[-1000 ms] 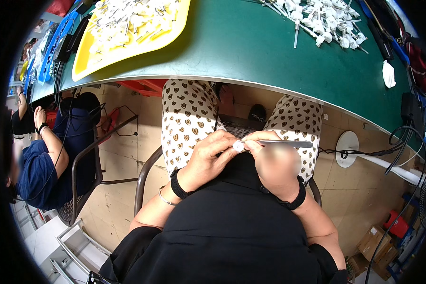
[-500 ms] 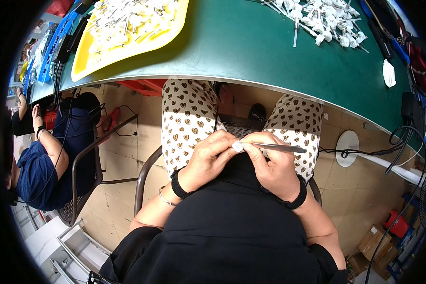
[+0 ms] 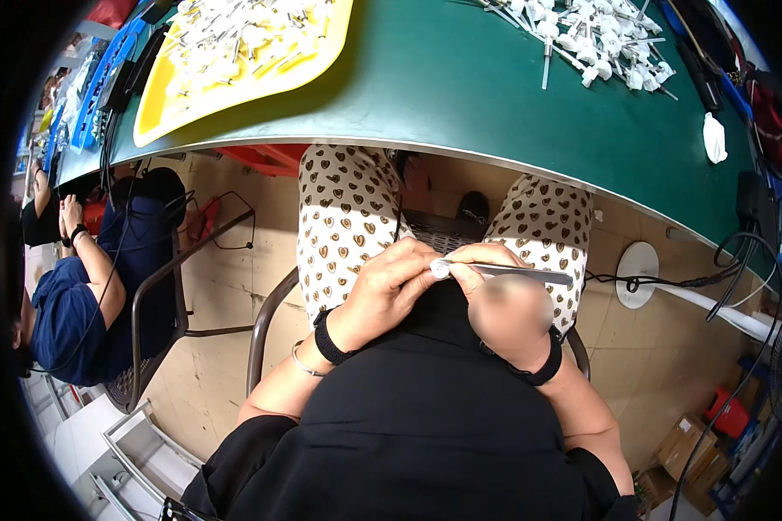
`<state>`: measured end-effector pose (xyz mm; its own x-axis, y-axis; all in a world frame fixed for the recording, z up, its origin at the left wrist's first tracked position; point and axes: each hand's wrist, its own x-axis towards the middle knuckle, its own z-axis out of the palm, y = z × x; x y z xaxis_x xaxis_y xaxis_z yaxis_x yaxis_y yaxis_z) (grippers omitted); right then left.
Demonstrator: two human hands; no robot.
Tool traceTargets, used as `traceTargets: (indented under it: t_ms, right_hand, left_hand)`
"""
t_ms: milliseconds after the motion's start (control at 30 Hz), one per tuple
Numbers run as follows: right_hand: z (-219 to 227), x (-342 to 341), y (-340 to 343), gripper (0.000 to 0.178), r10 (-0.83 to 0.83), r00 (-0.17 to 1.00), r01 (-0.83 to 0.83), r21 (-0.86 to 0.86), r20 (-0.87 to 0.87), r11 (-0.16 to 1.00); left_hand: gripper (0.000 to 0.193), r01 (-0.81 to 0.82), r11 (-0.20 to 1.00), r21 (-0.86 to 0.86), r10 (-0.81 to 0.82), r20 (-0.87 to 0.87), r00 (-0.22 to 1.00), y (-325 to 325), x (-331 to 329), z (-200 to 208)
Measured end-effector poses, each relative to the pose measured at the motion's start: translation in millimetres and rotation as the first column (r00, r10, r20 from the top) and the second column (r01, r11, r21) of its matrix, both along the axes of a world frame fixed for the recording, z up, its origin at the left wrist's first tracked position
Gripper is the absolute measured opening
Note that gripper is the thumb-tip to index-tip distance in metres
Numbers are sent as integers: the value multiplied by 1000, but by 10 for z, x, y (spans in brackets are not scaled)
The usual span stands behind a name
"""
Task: The person sits at a green workbench and uses tweezers to manipulate small white plastic components. They repeatedly pick up a component, adjust it with the tool, and place it into a yellow tray. The task involves repetitive handling of small parts in a manufacturing or assembly setting.
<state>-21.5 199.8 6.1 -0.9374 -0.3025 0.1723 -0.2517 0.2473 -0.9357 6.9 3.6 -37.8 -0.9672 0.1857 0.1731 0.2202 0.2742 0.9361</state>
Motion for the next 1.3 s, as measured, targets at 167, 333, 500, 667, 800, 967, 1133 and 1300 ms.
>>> traceTargets:
  t_ms: [167,333,500,667,800,967,1133,1300]
  right_hand:
    - [6,4,-10,7,-8,1000,8,22,15,1000]
    - [6,2,-18,6,-23,999,22,35,23,999]
    - [22,-18,-13,6,8,1000,-8,18,0,1000]
    - [6,-37,-14,6,28,999,-26,38,-46,999]
    - [60,-49,-23,5,41,998,-38,72,-45,997]
    - [40,-41,-13,7,34,999,-33,46,-31,998]
    - [37,-35,-15,8,22,999,-22,26,-25,999]
    - [18,-36,-10,8,24,999,-23,29,-30,999]
  left_hand:
    - [16,-1,1000,-7,0,-7,1000,-4,5,-12]
    - [16,3,1000,-1,-3,-1,1000,-2,5,-26]
    - [18,15,1000,8,-15,2,1000,1,3,-14]
    - [18,24,1000,2,-24,-5,1000,2,2,-44]
    - [18,27,1000,3,-27,0,1000,3,0,-44]
    - [17,19,999,39,-19,0,1000,7,-3,-34]
    - [16,10,999,44,-10,-2,1000,6,-8,-13]
    - [18,11,1000,12,-11,-22,1000,1,-7,-35]
